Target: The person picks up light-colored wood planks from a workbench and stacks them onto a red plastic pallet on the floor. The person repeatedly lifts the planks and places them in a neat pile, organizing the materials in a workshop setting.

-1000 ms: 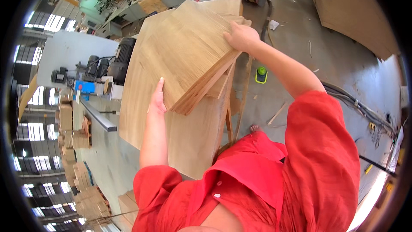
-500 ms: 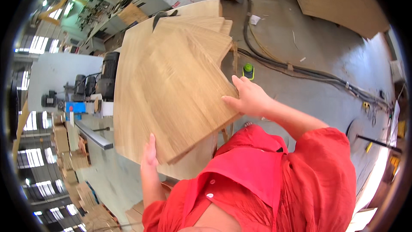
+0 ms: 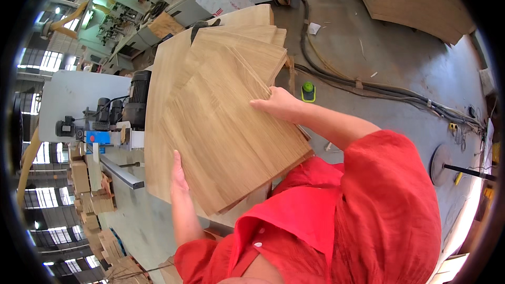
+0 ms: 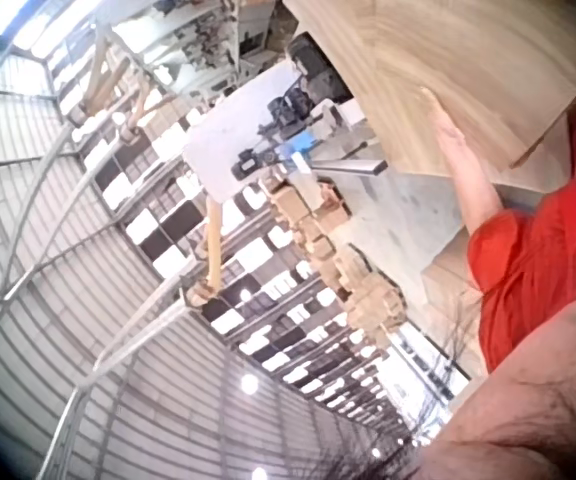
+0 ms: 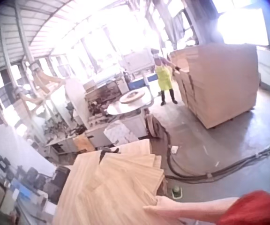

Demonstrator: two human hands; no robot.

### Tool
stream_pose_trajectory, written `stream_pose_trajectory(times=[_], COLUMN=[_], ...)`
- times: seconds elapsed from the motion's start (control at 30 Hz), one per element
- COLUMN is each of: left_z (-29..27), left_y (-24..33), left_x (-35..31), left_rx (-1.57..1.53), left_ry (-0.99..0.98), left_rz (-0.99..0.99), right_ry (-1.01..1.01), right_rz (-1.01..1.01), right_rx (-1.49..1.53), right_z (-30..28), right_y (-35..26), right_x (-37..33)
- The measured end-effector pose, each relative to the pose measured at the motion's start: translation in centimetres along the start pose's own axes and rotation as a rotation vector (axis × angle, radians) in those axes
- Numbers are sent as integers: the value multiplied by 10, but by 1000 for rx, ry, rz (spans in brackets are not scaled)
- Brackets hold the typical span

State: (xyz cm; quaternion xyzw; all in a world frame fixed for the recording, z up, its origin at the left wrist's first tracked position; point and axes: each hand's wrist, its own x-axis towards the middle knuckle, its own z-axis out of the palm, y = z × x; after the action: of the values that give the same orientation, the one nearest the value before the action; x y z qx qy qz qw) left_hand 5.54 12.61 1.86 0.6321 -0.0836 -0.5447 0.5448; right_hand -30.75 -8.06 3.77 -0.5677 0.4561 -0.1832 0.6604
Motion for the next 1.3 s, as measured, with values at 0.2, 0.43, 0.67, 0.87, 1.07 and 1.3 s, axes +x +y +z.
stream_pose_trajectory(times=[0.2,0.43,0.67,0.87,1.07,1.3], left_z=[-45,-113,-189,-200,-193,-155], left_y=[-56,-80,-122,-139,-159,-143], left_x=[-47,-134,-194,-199,-165,-215], left_rx=[0,-34,-109,30,36,7], left_ry=[82,170,192,311,588,493], left_rz=[455,762,953,966,958,654], right_ry=[78,-109,-342,-330,-281,-79], right_rz=[-367,-759,-805,-773,-781,-651], right_rx=[-187,-42,-301,-349,-359,-387], right_z=[30,102,154,164,168,181], right_y=[30,56,104,120,127,81], right_x=[-48,-62,-62,-60,-44,-98])
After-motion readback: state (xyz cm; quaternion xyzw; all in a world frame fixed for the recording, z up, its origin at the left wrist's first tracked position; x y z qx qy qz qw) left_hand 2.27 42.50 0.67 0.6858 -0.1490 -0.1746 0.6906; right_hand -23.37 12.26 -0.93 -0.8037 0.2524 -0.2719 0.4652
